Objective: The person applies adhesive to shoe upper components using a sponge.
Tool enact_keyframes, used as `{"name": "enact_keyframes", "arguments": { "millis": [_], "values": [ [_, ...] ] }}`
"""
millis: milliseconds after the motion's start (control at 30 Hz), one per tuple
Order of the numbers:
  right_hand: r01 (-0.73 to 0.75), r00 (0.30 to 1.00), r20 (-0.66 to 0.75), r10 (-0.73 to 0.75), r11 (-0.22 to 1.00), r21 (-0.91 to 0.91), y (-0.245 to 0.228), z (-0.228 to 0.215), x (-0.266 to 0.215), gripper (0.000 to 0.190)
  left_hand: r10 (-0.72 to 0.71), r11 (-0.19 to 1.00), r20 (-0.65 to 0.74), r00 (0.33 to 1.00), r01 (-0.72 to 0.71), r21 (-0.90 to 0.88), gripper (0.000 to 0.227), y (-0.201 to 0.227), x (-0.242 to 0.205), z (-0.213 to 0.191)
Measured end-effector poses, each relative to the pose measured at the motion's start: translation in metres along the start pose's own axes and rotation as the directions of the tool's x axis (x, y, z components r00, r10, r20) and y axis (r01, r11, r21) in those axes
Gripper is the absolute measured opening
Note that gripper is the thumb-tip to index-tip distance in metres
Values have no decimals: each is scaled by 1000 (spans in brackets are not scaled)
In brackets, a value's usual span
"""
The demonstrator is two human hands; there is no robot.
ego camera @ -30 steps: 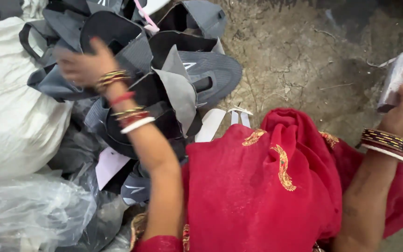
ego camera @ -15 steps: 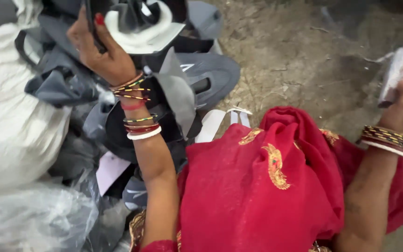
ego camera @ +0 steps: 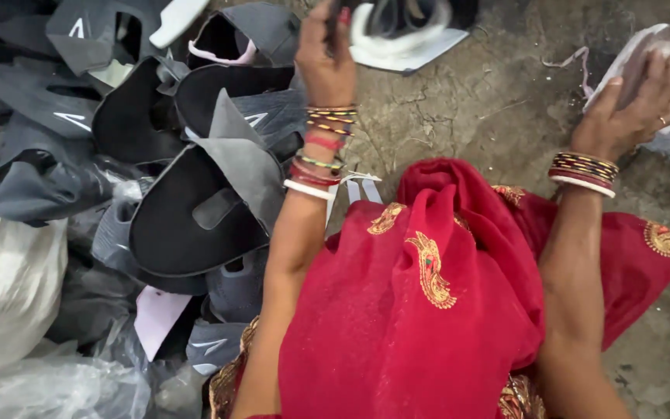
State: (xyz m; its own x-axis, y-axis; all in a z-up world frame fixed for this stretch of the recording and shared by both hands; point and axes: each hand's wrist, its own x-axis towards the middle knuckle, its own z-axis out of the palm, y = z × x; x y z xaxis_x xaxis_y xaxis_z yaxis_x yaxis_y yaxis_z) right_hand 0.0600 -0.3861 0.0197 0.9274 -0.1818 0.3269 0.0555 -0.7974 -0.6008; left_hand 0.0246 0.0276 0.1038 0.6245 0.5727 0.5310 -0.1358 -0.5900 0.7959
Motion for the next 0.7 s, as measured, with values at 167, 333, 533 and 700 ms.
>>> {"name": "enact_keyframes", "arguments": {
  "millis": [167,333,533,700],
  "values": [
    [168,985,84,-151,955,-246,-81,-15,-15,65,-22,996,196,980,4,94,29,-17,-25,17],
    [425,793,297,-532,833,355,-188,23,-33,24,-26,977,487,873,-82,199,49,-20,-21,12],
    [534,778,298,-553,832,151,-230,128,-13,15,115,987,679,725,-163,8,59,-26,8,12],
    [636,693,248,-677,736,232,-241,158,8,38,-44,973,695,718,-126,193,48,-56,2,5]
  ]
}}
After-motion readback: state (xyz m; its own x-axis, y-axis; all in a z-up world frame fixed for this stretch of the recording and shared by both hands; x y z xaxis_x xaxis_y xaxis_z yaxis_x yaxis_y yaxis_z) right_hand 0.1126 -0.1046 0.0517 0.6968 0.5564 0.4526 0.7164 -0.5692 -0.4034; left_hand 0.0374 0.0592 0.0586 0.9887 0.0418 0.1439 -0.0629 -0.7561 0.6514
